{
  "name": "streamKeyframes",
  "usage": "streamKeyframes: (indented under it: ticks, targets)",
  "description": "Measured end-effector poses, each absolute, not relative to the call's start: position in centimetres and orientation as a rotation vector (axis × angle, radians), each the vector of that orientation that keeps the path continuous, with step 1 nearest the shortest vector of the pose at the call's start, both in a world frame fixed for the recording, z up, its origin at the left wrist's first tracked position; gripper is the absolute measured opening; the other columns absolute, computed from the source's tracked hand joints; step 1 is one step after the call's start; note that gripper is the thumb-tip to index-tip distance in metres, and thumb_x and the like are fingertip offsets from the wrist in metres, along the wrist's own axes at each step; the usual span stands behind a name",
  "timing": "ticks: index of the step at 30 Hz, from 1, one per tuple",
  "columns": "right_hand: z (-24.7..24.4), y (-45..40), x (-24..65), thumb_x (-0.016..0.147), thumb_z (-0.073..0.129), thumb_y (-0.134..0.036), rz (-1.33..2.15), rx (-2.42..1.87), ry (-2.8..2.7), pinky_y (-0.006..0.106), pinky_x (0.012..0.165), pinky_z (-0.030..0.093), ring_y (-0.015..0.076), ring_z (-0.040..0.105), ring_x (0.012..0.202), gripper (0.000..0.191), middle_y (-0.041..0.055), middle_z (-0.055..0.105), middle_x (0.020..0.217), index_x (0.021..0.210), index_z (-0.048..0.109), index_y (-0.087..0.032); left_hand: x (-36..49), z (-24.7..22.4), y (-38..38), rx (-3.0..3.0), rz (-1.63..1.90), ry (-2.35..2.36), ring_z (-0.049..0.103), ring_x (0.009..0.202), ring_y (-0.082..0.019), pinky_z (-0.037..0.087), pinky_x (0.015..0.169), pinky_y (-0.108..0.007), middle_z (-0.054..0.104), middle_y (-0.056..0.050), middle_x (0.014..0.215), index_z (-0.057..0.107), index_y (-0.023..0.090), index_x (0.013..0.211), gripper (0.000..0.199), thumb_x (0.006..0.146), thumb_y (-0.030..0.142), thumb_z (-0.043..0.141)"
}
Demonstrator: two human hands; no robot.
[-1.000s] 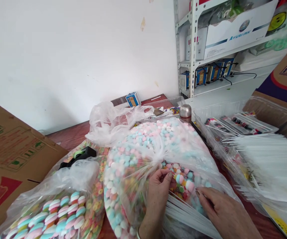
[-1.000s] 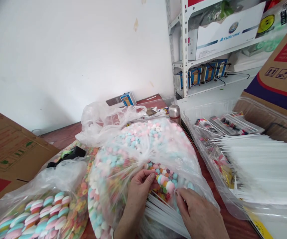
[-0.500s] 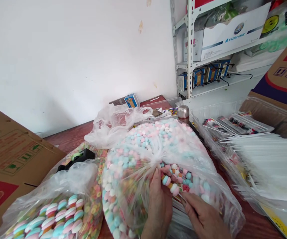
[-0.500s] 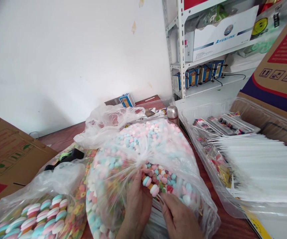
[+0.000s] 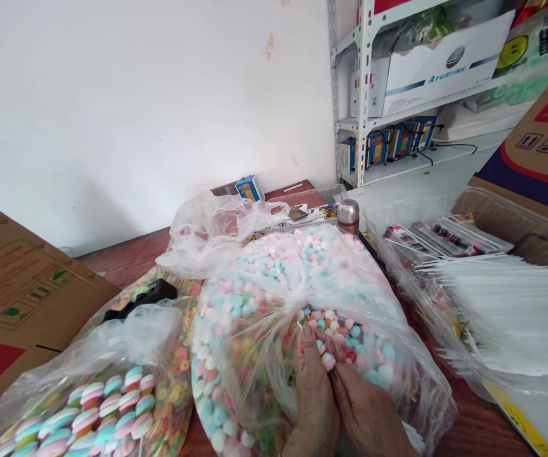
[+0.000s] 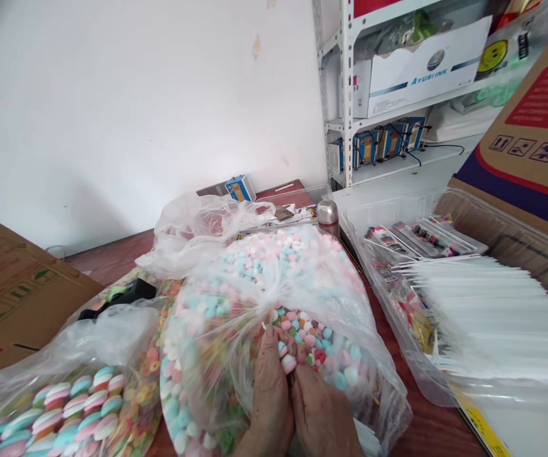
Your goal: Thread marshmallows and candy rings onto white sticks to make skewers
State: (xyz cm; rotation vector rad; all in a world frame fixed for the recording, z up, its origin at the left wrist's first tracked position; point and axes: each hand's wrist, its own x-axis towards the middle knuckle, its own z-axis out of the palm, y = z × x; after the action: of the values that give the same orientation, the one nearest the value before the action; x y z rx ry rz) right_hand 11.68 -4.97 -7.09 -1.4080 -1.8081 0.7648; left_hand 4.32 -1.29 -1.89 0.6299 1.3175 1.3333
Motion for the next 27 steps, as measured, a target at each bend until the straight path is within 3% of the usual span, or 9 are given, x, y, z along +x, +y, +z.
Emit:
streamKeyframes:
  ticks: [2,5,7,10,13,16,20,27]
  targets:
    - [-6.0,-3.7,12.5,0.101,0.028,-0.033,0.821,-1.407,-1.871,0.028,0.072,0.054,0.0211,0.072,0.090,0.040,0.0076,0.076,0.099,0.112,0.066,-0.024,4.3,-2.5,-1.0,0.560,1.378,1.212,0.066,0.078,-0.019,0.055,0.076,-0.031,0.065,-0.003,0.076,0.056,0.021,0.078,0.044,0.090,0.063,0.048]
    - [-4.5,-1.2,14.8,0.098,0.033,-0.025,0.721,-1.543,-1.955,0.027,0.068,0.048,0.0198,0.070,0.082,0.033,0.0063,0.075,0.091,0.101,0.066,-0.021,3.7,-3.2,-0.2,0.571,1.391,1.133,0.068,0.095,-0.023,0.054,0.084,-0.036,0.070,-0.011,0.104,0.061,0.018,0.105,0.050,0.093,0.062,0.041]
    - [-3.8,0.5,16.6,0.094,0.039,-0.023,0.646,-1.639,-1.945,0.027,0.065,0.043,0.0195,0.067,0.076,0.027,0.0058,0.074,0.085,0.095,0.066,-0.021,3.0,-3.5,0.4,0.862,1.297,1.244,0.067,0.098,-0.025,0.053,0.084,-0.038,0.069,-0.012,0.111,0.059,0.019,0.117,0.046,0.096,0.055,0.039]
    - [-3.6,2.6,18.4,0.094,0.041,-0.022,0.584,-1.722,-1.941,0.027,0.060,0.037,0.0192,0.065,0.068,0.029,0.0067,0.074,0.080,0.089,0.069,-0.020,2.3,-4.0,1.0,1.662,0.984,1.520,0.061,0.107,-0.030,0.047,0.092,-0.045,0.070,-0.011,0.106,0.067,0.021,0.105,0.021,0.094,0.031,0.052]
    - [-3.8,3.6,18.3,0.094,0.040,-0.019,0.573,-1.727,-1.959,0.027,0.058,0.034,0.0188,0.065,0.065,0.031,0.0077,0.074,0.076,0.086,0.070,-0.019,2.3,-4.9,1.3,2.215,0.626,1.748,0.057,0.111,-0.035,0.041,0.095,-0.051,0.070,-0.011,0.103,0.071,0.020,0.093,0.013,0.089,0.019,0.059]
    - [-4.3,3.8,17.4,0.092,0.040,-0.013,0.597,-1.684,-1.966,0.025,0.059,0.037,0.0163,0.064,0.064,0.031,0.0064,0.074,0.076,0.088,0.070,-0.019,2.4,-5.5,1.3,2.354,0.504,1.799,0.056,0.112,-0.034,0.042,0.092,-0.050,0.070,-0.011,0.103,0.068,0.019,0.092,0.009,0.087,0.017,0.060]
    - [-4.7,3.5,17.2,0.090,0.043,-0.013,0.639,-1.637,-1.920,0.026,0.066,0.043,0.0191,0.067,0.074,0.028,0.0088,0.075,0.085,0.093,0.070,-0.019,2.0,-4.8,0.6,2.222,0.717,1.663,0.059,0.099,-0.027,0.044,0.090,-0.042,0.067,-0.008,0.094,0.063,0.018,0.086,0.013,0.087,0.010,0.054]
    - [-4.5,1.9,18.1,0.096,0.043,-0.037,0.860,-1.503,-1.803,0.027,0.070,0.052,0.0209,0.070,0.081,0.031,0.0035,0.076,0.089,0.100,0.069,-0.021,0.3,-3.0,-0.6,1.501,0.978,1.283,0.060,0.072,-0.018,0.044,0.065,-0.025,0.066,-0.003,0.081,0.063,0.021,0.089,0.009,0.091,0.026,0.055]
